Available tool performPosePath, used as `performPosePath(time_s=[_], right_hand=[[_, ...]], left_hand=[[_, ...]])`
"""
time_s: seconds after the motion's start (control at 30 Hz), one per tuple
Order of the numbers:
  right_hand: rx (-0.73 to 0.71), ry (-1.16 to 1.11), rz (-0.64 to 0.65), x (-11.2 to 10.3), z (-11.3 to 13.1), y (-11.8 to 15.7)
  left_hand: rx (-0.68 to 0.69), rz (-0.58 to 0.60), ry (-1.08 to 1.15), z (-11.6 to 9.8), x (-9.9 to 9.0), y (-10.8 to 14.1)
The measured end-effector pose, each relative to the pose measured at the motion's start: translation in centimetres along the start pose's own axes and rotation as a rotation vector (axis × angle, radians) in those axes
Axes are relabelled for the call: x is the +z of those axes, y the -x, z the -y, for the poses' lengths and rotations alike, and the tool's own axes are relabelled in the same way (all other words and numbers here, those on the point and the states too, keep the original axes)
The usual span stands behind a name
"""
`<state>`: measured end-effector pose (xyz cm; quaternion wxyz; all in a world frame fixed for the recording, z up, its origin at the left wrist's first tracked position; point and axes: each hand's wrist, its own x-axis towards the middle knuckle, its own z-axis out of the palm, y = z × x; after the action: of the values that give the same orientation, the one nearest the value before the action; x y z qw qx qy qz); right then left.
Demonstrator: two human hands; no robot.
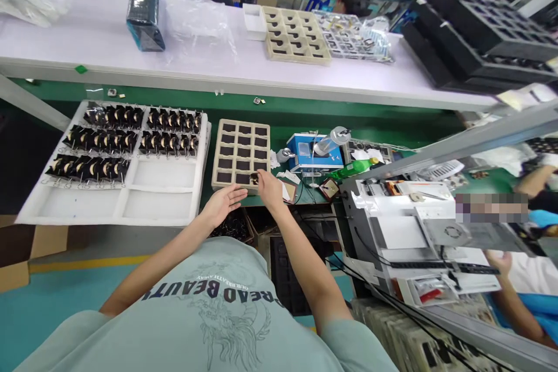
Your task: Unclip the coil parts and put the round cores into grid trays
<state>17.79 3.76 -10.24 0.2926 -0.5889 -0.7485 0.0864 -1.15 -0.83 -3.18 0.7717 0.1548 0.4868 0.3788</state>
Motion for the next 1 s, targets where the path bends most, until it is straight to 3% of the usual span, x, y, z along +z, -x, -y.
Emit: performPosePath(time_s=[0.13, 0.23, 0.3, 0.37, 0.43, 0.5, 0.57, 0.7, 0.83, 1.0], right_hand=[[0.067, 0.123, -0.019, 1.0, -3.1, -3.6], [0.033, 0.116, 0.011, 1.7, -4.1, -4.0], [0.001, 0.088, 0.026, 2.0, -4.5, -3.3], [-0.023, 0.077, 0.019, 2.2, -4.9, -2.2], [-0.045, 0.083, 0.004, 2.5, -5.2, -1.3], [-0.066, 0.086, -0.008, 2.6, -5.3, -0.8], [-0.071, 0.086, -0.014, 2.6, -4.9, -0.7], [-0.001, 0.089, -0.006, 2.6, -3.3, -1.0], [0.138, 0.051, -0.030, 3.1, -2.2, -2.1], [0.240, -0.024, -0.092, 2.5, -1.4, -2.3]], left_hand=[[0.143, -0.003, -0.227, 0.8, -2.3, 2.0], [0.272, -0.077, -0.360, 1.7, -6.1, 3.5], [0.391, -0.193, -0.495, 1.3, -9.2, 4.3], [0.540, -0.374, -0.738, -0.3, -12.5, 5.0], [0.659, -0.611, -1.042, -3.3, -15.8, 5.4], [0.672, -0.852, -1.270, -7.0, -18.8, 5.7], [0.587, -1.023, -1.375, -10.3, -20.9, 5.6], [0.466, -1.168, -1.442, -13.7, -22.0, 4.9], [0.404, -1.276, -1.427, -14.0, -21.6, 4.2], [0.320, -1.269, -1.446, -14.8, -21.7, 3.6]])
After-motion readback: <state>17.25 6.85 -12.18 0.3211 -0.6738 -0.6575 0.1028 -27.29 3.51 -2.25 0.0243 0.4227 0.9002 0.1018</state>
